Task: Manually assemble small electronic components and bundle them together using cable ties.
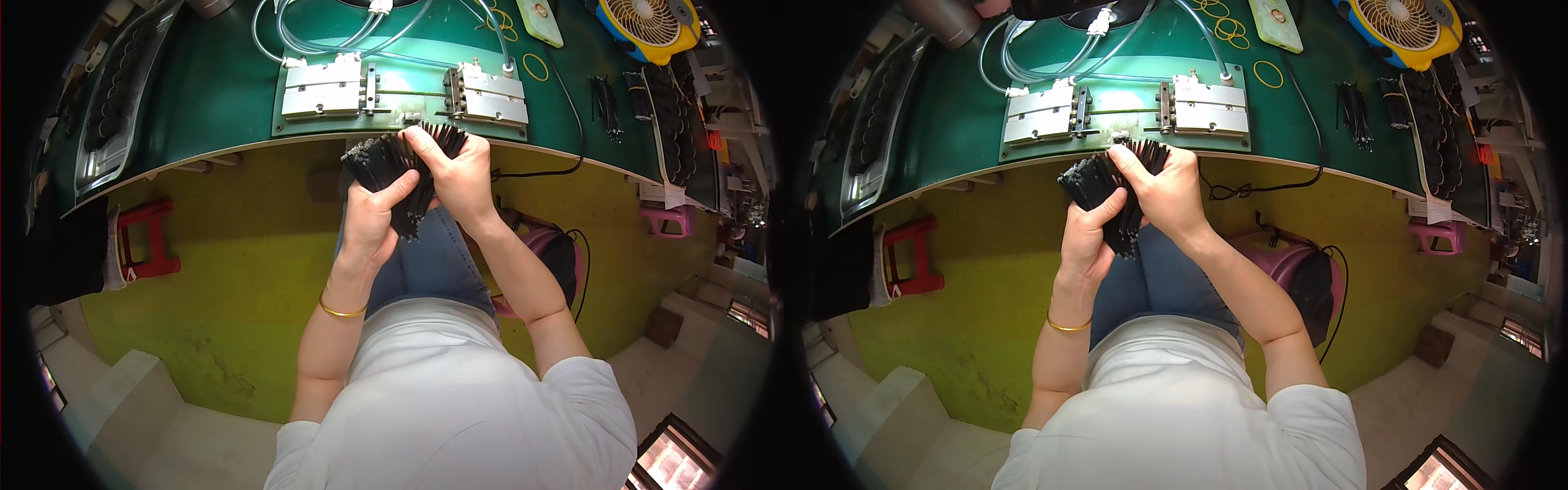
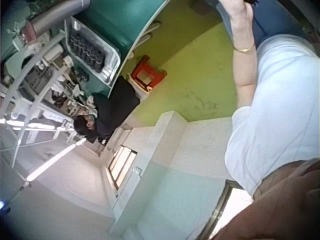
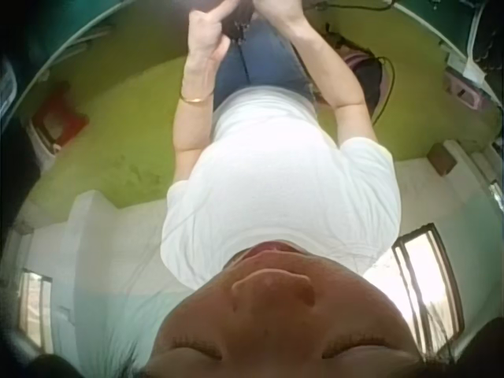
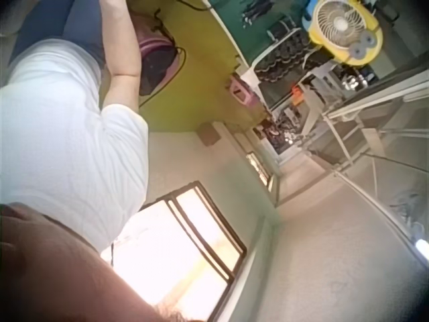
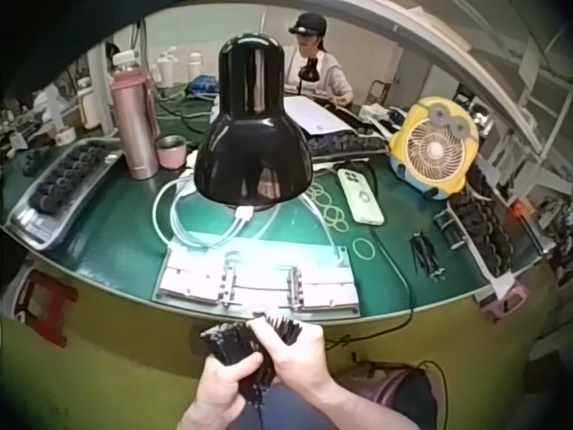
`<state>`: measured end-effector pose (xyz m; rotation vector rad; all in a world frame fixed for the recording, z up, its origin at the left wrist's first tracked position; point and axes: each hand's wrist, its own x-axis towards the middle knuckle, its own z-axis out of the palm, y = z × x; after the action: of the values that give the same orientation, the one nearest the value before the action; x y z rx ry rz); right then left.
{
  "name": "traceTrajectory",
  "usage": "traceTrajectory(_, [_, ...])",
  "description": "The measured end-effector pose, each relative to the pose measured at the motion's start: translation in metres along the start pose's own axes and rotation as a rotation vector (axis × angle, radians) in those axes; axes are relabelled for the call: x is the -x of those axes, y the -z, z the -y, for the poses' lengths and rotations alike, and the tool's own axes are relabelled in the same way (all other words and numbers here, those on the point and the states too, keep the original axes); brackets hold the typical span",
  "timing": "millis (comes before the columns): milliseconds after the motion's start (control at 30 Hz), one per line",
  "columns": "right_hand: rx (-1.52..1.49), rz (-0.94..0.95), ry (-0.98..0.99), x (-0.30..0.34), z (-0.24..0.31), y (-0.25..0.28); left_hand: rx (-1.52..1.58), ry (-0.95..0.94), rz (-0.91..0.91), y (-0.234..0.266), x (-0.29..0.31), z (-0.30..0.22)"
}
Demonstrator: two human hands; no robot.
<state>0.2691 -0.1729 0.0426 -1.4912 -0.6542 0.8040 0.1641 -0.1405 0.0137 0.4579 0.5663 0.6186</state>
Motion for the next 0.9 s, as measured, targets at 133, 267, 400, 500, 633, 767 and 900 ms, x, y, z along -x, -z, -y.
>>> traceTrajectory(133, [-0.014, -0.015, -0.018, 0.0005, -0.0005, -0.0013, 0.013, -0.013, 0.000, 0.0016, -0.0015, 0.0034])
traceTrajectory(267, [0.005, -0.028, -0.020, -0.0014, -0.0036, -0.0004, 0.032, 0.000, -0.028, -0.0009, -0.0015, 0.0023])
traceTrajectory(400, [0.023, -0.044, 0.004, -0.0032, -0.0038, -0.0026, 0.005, -0.002, -0.019, -0.0009, -0.0027, 0.0011])
traceTrajectory(500, [0.025, -0.069, 0.004, -0.0038, -0.0051, -0.0032, 0.003, -0.007, -0.009, -0.0009, -0.0036, 0.0017])
traceTrajectory(633, [0.022, -0.107, -0.012, -0.0043, -0.0063, -0.0036, 0.000, -0.018, -0.003, -0.0006, -0.0047, 0.0027])
traceTrajectory(767, [0.002, -0.121, 0.006, -0.0054, -0.0072, -0.0044, -0.002, -0.014, -0.039, -0.0036, -0.0047, 0.0020])
traceTrajectory(900, [-0.011, -0.120, 0.013, -0.0071, -0.0063, -0.0040, -0.016, -0.033, -0.007, 0.0001, -0.0070, 0.0049])
